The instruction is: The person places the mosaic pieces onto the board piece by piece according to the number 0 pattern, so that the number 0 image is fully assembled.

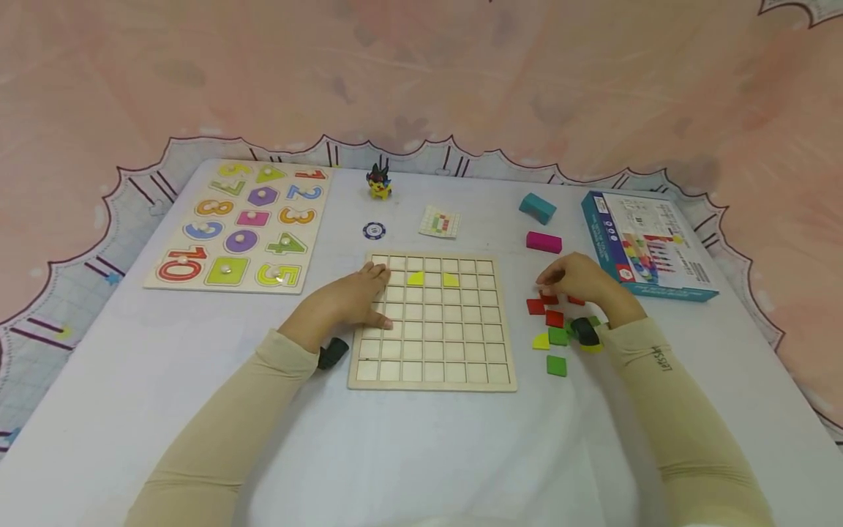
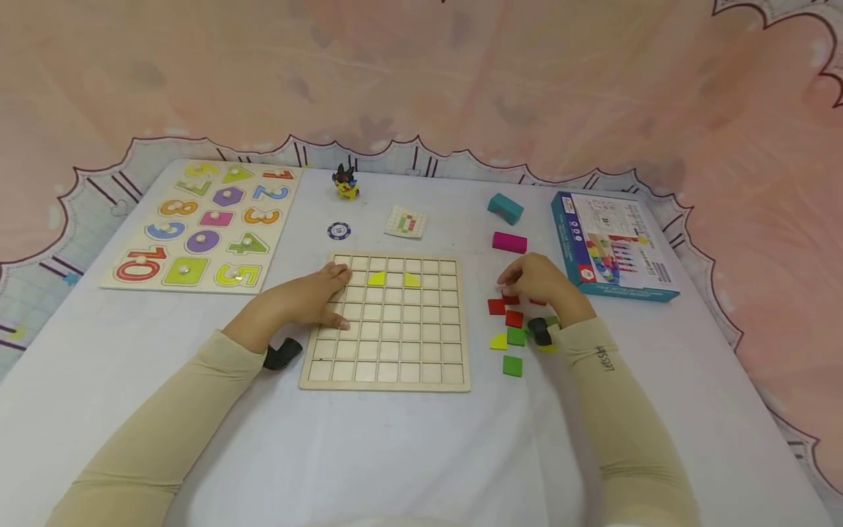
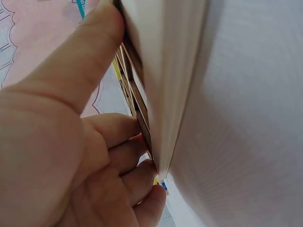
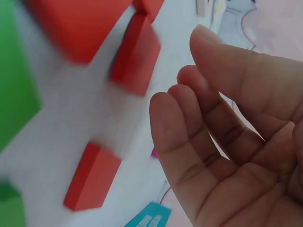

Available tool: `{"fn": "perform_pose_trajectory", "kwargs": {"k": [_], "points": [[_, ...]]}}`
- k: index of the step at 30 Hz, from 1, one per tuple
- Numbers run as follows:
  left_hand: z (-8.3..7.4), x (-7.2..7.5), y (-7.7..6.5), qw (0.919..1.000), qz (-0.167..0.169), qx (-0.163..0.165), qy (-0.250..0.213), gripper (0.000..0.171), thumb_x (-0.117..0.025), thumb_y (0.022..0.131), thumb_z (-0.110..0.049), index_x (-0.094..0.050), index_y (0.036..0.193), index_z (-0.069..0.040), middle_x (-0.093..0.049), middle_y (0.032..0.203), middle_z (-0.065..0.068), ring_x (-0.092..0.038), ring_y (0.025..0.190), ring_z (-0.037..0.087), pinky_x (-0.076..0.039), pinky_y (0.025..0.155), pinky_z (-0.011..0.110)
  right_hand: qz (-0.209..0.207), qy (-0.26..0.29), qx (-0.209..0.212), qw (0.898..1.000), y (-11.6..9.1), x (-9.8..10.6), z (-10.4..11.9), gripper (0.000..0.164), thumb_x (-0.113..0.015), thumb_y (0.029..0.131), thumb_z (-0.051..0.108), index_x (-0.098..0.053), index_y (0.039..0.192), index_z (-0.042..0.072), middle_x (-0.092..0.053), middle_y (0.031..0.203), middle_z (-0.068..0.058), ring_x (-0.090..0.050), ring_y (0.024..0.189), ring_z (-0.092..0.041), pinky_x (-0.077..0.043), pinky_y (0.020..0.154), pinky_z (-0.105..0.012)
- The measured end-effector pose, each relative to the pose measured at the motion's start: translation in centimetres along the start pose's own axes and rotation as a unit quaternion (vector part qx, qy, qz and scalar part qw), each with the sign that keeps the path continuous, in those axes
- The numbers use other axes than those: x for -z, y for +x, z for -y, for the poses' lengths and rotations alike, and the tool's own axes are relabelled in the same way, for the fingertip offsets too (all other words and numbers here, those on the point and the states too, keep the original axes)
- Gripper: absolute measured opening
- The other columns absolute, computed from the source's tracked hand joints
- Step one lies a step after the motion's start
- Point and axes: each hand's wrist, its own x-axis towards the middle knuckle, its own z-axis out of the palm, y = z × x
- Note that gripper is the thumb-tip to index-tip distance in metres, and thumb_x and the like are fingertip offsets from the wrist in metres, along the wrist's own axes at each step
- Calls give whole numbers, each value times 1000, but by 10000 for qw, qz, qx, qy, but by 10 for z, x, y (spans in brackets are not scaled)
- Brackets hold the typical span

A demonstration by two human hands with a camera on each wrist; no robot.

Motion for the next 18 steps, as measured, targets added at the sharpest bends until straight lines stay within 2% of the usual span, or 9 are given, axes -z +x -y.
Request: {"fn": "perform_pose_trajectory", "kwargs": {"k": [6, 18], "points": [[1, -1, 0, 10000, -18, 6, -46, 96, -67, 79, -42, -13, 146, 1, -8, 154, 18, 0, 141, 35, -9, 115, 46, 137, 97, 50, 9998, -2, -1, -11, 31, -63, 83, 7, -64, 113, 0, -61, 113, -20, -50, 101, -31, -44, 93, -47], [1, -1, -1, 10000, -34, 6, -28, 96, -67, 80, -42, -13, 146, 1, -7, 154, 17, 0, 142, 34, -10, 115, 46, -3, 53, 104, 9999, 0, -8, -16, 31, -65, 81, 5, -65, 112, 1, -60, 113, -20, -50, 98, -31, -46, 90, -46]]}}
